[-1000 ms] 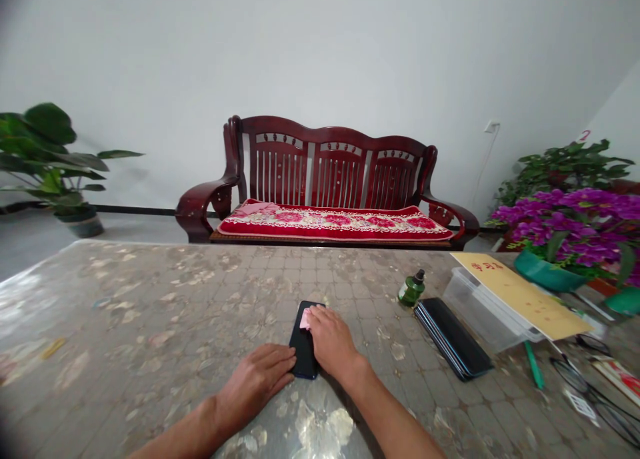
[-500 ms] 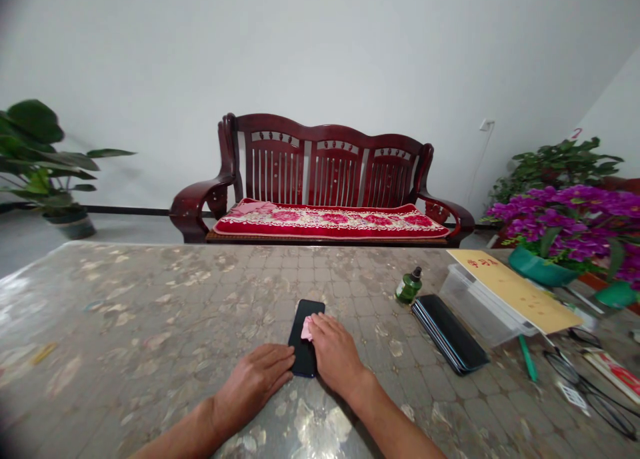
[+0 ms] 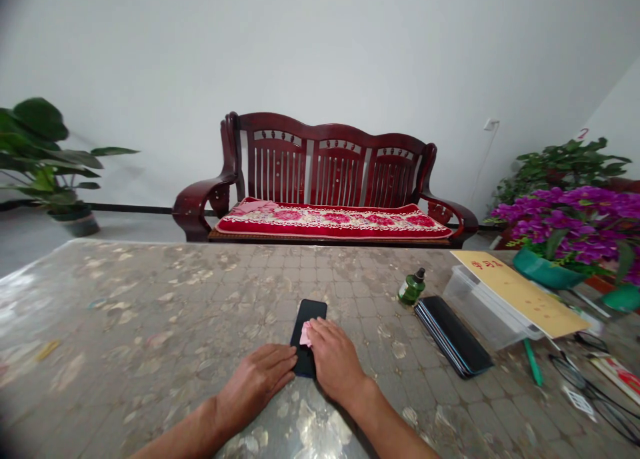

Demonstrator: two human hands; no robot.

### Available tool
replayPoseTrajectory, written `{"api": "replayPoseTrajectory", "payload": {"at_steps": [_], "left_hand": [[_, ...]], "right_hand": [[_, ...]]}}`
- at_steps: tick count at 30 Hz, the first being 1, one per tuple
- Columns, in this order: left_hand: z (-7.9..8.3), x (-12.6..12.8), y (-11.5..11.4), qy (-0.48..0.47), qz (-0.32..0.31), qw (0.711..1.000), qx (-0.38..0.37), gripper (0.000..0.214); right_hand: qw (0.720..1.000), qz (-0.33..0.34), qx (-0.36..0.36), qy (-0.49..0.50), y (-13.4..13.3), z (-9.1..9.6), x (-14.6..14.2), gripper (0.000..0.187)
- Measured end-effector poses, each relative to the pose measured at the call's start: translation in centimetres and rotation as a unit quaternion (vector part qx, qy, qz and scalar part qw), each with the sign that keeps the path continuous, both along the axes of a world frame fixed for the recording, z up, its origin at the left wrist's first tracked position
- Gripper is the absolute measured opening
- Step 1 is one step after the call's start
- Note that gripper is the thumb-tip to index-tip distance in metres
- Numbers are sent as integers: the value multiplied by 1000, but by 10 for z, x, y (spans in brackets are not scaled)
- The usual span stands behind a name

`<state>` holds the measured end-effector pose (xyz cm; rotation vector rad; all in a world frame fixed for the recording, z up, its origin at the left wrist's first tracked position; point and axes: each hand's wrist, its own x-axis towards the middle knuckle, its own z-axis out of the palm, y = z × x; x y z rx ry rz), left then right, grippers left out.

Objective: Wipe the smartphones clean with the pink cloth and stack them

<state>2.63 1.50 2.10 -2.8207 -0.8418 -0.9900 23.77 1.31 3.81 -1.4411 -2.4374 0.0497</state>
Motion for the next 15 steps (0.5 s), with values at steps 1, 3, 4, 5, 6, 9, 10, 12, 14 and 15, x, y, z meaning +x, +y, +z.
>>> {"api": "replayPoseTrajectory", "payload": {"at_steps": [1, 3, 4, 5, 6, 9, 10, 12, 14, 15], "left_hand": [[-1, 0, 0, -2, 0, 1000, 4, 32], [-1, -1, 0, -5, 0, 1000, 10, 34], [-1, -1, 0, -6, -1, 1000, 13, 35], [-1, -2, 0, -7, 0, 1000, 16, 36], [-1, -2, 0, -8, 0, 1000, 18, 37], [-1, -2, -1, -13, 0, 1000, 19, 37], [-1, -2, -1, -13, 0, 1000, 17, 36], [-3, -2, -1, -16, 0, 1000, 14, 36], [-5, -2, 0, -20, -1, 1000, 14, 36], [-6, -2, 0, -23, -2, 1000, 16, 36]], "right_hand": [[1000, -6, -1, -1, 6, 2, -2, 48], [1000, -26, -10, -4, 24, 6, -9, 45], [999, -33, -17, -6, 33, 8, -13, 44], [999, -35, -20, -8, 40, 10, -16, 44], [999, -35, -22, -11, 44, 12, -20, 44], [999, -22, -21, -9, 40, 12, -24, 43], [1000, -12, -20, -7, 35, 11, -24, 43], [1000, 13, -19, -4, 25, 9, -21, 44], [1000, 20, -18, -6, 22, 9, -18, 45], [1000, 16, -18, -9, 25, 9, -17, 45]]}}
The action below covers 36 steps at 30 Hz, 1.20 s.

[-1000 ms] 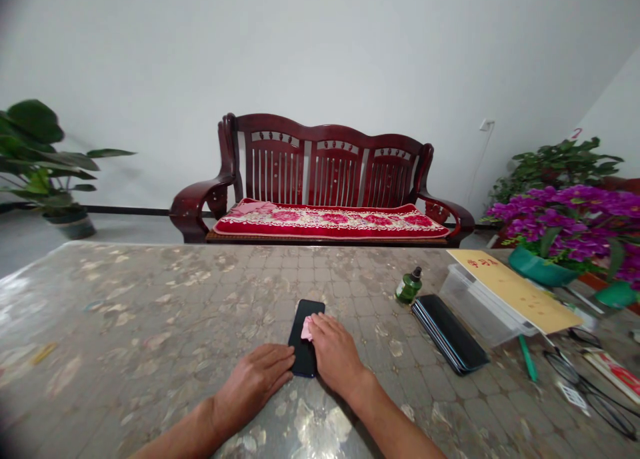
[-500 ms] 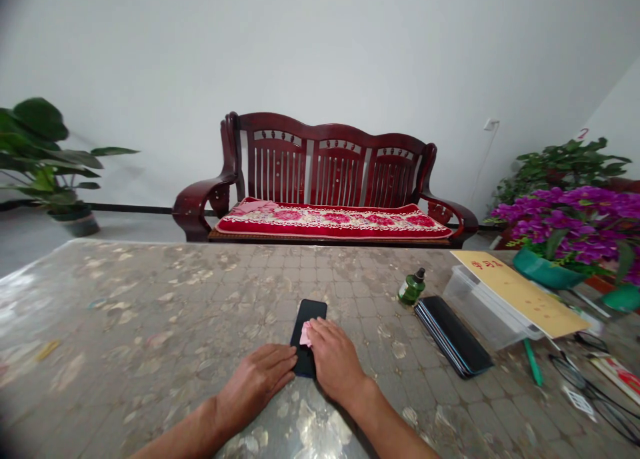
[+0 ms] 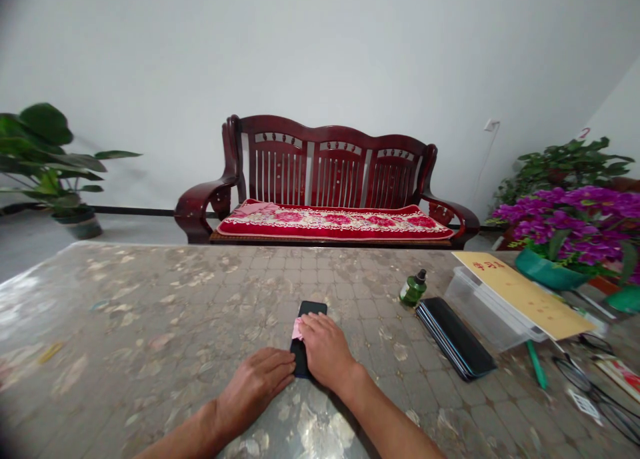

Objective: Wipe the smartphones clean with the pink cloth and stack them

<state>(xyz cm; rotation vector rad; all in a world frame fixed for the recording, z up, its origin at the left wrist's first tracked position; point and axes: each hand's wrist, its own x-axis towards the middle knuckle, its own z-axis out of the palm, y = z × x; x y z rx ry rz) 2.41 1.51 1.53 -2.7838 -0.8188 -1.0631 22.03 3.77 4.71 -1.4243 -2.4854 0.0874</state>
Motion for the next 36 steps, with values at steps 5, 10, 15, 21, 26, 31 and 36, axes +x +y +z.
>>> {"api": "replayPoseTrajectory", "payload": {"at_steps": [5, 10, 15, 21, 26, 31, 36], "left_hand": [[-1, -1, 1, 0, -8, 1000, 7, 37], [0, -1, 0, -1, -12, 1000, 10, 33], [2, -1, 0, 5, -17, 1000, 7, 34], [5, 1, 0, 2, -11, 1000, 16, 38], [5, 2, -1, 3, -14, 1000, 13, 36], [6, 1, 0, 3, -13, 1000, 17, 36], [5, 0, -1, 15, -17, 1000, 17, 36]], "right_hand": [[999, -52, -3, -1, 22, 3, -3, 44], [1000, 5, 0, 24, -3, -2, 1, 44], [1000, -14, 8, 17, -4, -2, 14, 44], [998, -56, 10, -3, 7, 0, 16, 45], [999, 31, 26, 25, -34, -6, 19, 48], [999, -21, 39, 23, -19, -5, 19, 45], [998, -32, 40, 37, -6, -5, 15, 40]]}}
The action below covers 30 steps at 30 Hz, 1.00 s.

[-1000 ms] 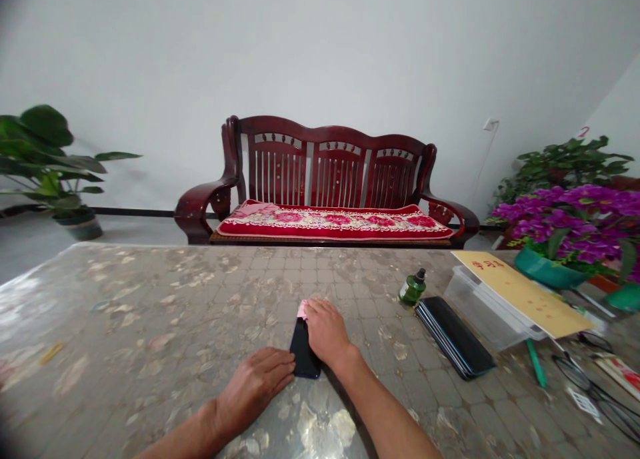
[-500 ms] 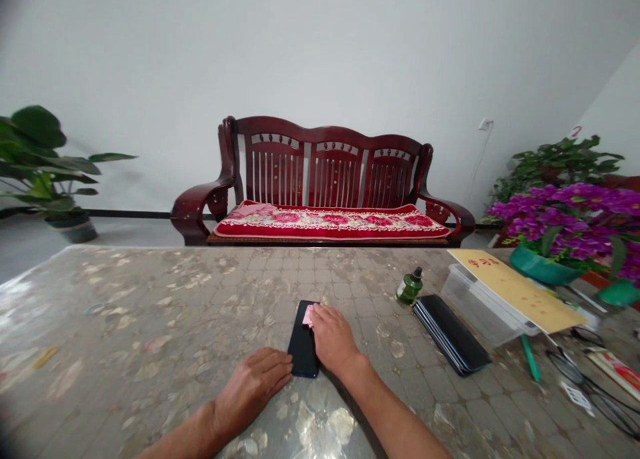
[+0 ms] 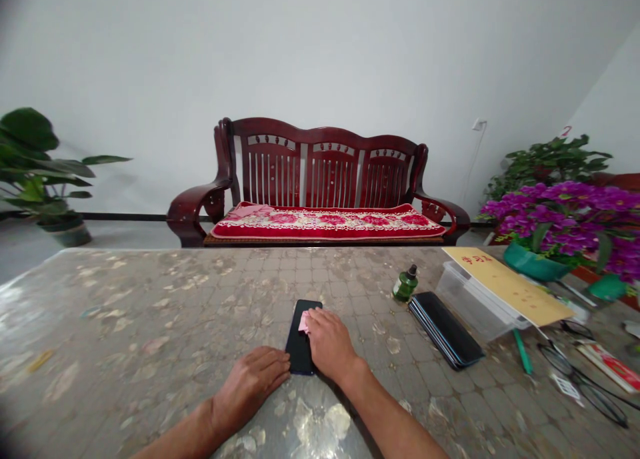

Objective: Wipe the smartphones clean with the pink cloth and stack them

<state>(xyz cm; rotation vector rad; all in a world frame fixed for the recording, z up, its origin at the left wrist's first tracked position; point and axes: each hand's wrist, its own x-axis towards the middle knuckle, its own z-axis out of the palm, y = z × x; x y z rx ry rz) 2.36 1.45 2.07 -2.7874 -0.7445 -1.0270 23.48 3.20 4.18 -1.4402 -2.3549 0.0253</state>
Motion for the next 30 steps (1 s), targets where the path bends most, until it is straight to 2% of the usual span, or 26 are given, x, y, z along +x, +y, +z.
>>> {"api": "replayPoseTrajectory", "payload": {"at_steps": [3, 5, 8, 9, 11, 13, 15, 18, 23, 26, 30], "left_hand": [[2, -2, -2, 10, 1, 999, -42, 30], [9, -4, 0, 29, 5, 993, -112, 22], [32, -10, 14, 94, 33, 968, -232, 21], [41, -12, 23, 118, 37, 960, -252, 22], [59, -12, 43, 153, -1, 955, -252, 24], [72, -7, 65, 202, -59, 950, -229, 38], [77, 5, 84, 248, -70, 947, -192, 57], [73, 28, 103, 330, -80, 928, -151, 83], [66, 50, 118, 392, -99, 906, -124, 76], [71, 49, 124, 415, -87, 896, -136, 80], [78, 35, 130, 438, -34, 883, -169, 85]], "right_hand": [[997, 64, 17, 27, -19, -1, 3, 40], [994, 90, 34, 51, -31, -1, 7, 40], [989, 108, 54, 84, -38, -2, 12, 35], [988, 113, 59, 91, -37, -2, 12, 34], [985, 122, 71, 104, -35, -3, 12, 33], [982, 126, 80, 113, -32, -5, 11, 32], [981, 130, 84, 119, -30, -5, 10, 32], [980, 137, 86, 120, -29, -5, 11, 33], [981, 138, 72, 118, -29, -6, 12, 34], [981, 137, 65, 118, -28, -6, 12, 33], [984, 124, 62, 108, -24, -4, 14, 30]]}}
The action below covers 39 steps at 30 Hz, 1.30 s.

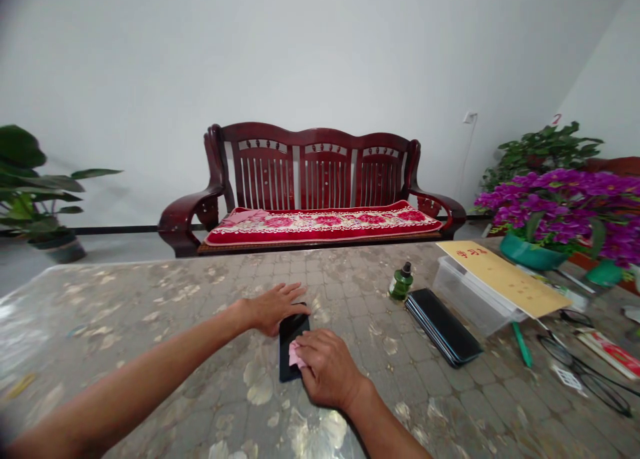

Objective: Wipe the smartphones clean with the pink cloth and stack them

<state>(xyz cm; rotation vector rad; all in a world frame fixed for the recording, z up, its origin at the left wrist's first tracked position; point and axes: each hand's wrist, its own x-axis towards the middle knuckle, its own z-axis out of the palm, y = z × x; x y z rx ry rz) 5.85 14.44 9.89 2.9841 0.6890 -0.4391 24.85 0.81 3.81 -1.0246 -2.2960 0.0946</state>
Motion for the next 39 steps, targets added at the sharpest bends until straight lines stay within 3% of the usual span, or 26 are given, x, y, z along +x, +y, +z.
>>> {"api": "replayPoseTrajectory", "payload": {"at_steps": [4, 10, 15, 20, 23, 28, 35, 39], "left_hand": [[-2, -23, -4, -5, 92, 996, -14, 84], [-26, -49, -34, -134, 201, 970, 3, 68], [-37, -46, -68, -194, 299, 934, 11, 57], [-36, -37, -94, -213, 379, 900, 22, 47], [-37, -42, -100, -222, 375, 900, 13, 46], [-42, -62, -97, -259, 317, 911, -49, 49], [-42, -66, -97, -284, 325, 900, -62, 53], [-42, -65, -97, -294, 330, 894, -66, 52]], "right_hand": [[998, -55, -9, -18, 4, 4, 3, 31], [992, -114, -16, -58, 0, 1, -7, 35], [992, -103, -17, -75, -5, -2, -13, 37], [977, -192, -13, -92, 3, -2, -4, 36], [976, -194, 0, -103, 2, -4, -9, 37], [991, -101, 19, -91, -9, -7, -19, 42], [975, -197, 14, -103, -5, -6, -7, 39], [986, -124, 30, -112, -13, -7, -18, 45]]}}
